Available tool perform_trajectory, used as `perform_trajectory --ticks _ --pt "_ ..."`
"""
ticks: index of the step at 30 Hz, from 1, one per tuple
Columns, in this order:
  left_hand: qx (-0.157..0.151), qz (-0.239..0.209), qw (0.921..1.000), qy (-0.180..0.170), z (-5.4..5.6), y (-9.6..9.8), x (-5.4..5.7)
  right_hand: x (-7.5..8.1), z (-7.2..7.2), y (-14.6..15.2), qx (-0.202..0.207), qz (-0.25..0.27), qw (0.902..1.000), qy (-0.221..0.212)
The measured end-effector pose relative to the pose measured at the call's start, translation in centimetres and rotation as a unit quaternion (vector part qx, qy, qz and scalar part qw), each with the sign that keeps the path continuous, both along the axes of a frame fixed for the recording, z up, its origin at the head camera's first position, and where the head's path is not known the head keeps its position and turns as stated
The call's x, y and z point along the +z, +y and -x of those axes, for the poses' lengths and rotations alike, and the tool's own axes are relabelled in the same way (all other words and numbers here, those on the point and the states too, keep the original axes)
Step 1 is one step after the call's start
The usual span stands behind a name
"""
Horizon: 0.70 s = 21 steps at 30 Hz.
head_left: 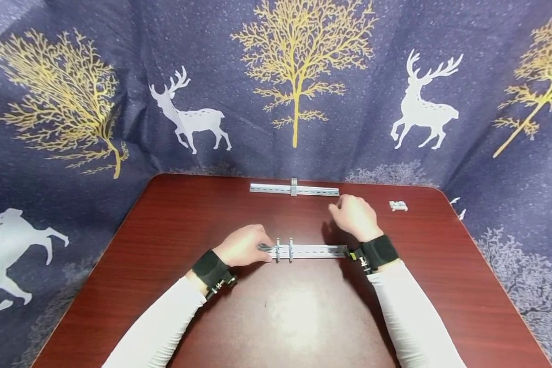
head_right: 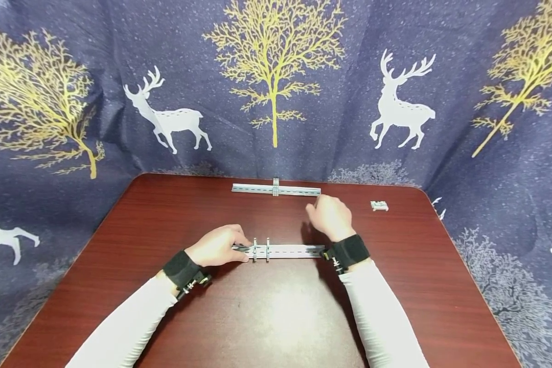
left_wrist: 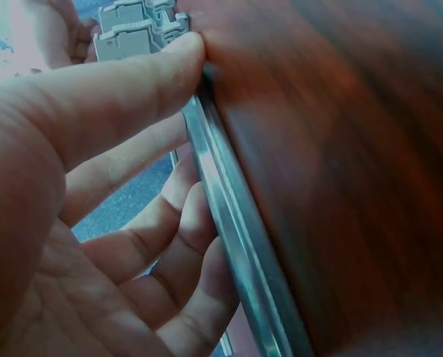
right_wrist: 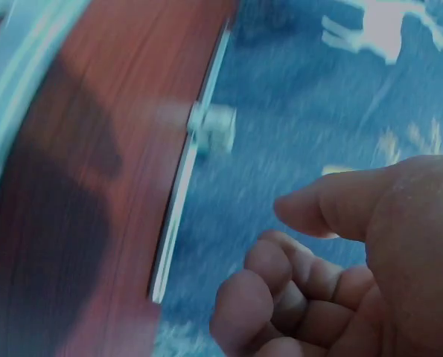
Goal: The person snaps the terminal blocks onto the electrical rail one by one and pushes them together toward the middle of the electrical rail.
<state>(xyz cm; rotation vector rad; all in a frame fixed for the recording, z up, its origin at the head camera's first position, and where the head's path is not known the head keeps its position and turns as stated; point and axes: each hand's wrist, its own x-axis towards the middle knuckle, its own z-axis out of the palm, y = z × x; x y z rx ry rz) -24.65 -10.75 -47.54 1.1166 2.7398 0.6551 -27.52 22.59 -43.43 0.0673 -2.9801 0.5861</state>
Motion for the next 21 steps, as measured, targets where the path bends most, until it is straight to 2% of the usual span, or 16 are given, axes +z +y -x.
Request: perform_trajectory --ticks 7,12,21 --pt "0.005 -0.004 1.0 -0.005 -0.1 -0.2 -0.1 -0.7 1.4 4.3 -0.054 0.01 0.9983 0.018" --pt "0.013 -0.003 0.9999 -0.008 -0.2 -0.2 -0.1 -0.8 1.6 6.4 -0.079 0.018 0.9964 0.026" --pt "-0.001 -0.003 1.0 0.003 0.1 -0.3 -0.3 -1.2 1.9 9.4 -0.114 0.012 0.9931 0.027"
